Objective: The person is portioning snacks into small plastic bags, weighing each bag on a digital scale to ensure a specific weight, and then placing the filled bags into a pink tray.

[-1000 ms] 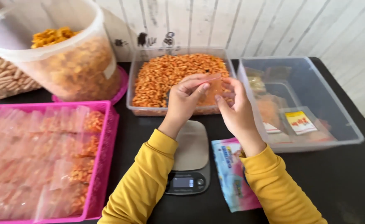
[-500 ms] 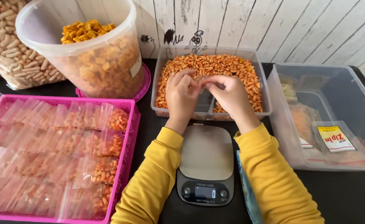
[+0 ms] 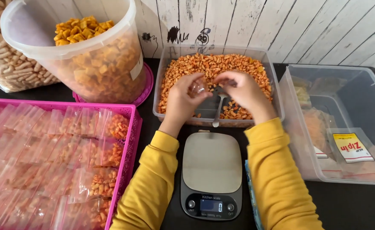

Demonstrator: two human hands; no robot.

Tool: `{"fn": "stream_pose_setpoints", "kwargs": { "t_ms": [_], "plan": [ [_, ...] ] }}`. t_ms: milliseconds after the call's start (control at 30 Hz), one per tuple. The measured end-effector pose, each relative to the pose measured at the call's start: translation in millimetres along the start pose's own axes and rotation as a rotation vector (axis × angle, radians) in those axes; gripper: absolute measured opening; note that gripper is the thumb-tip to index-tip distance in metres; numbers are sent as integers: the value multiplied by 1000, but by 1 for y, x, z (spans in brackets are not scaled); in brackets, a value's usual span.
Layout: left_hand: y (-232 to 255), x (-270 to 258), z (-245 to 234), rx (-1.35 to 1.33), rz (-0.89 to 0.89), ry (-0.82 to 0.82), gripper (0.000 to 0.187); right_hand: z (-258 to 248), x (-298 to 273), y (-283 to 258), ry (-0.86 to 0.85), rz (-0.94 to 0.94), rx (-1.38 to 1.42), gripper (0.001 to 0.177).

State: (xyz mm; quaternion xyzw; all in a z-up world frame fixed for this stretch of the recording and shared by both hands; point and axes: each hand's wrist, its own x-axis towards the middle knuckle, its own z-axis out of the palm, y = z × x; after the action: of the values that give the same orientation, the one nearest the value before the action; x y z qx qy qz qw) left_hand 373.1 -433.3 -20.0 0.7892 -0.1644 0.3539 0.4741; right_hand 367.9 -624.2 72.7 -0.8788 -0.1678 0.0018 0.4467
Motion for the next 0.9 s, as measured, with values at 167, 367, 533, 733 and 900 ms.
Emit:
{"fn": "stream_pose_setpoints", "kwargs": {
  "t_ms": [167, 367, 533, 733, 900],
  "plan": [
    [3, 5, -7, -28, -196, 53, 58, -13, -4, 5, -316, 47, -272, 33],
    [0, 7, -3, -11, -240, 84, 54, -4, -1, 10, -351, 78, -319, 23],
    [1, 6, -4, 3, -260, 92, 54, -17, 19, 57, 96, 106, -277, 30],
    [5, 8, -6, -29, -293, 98, 52, -14, 21, 80, 516, 141, -51, 15],
    [3, 4, -3, -17, -297, 102, 53, -3, 14, 64, 461, 198, 142, 21]
  ]
}}
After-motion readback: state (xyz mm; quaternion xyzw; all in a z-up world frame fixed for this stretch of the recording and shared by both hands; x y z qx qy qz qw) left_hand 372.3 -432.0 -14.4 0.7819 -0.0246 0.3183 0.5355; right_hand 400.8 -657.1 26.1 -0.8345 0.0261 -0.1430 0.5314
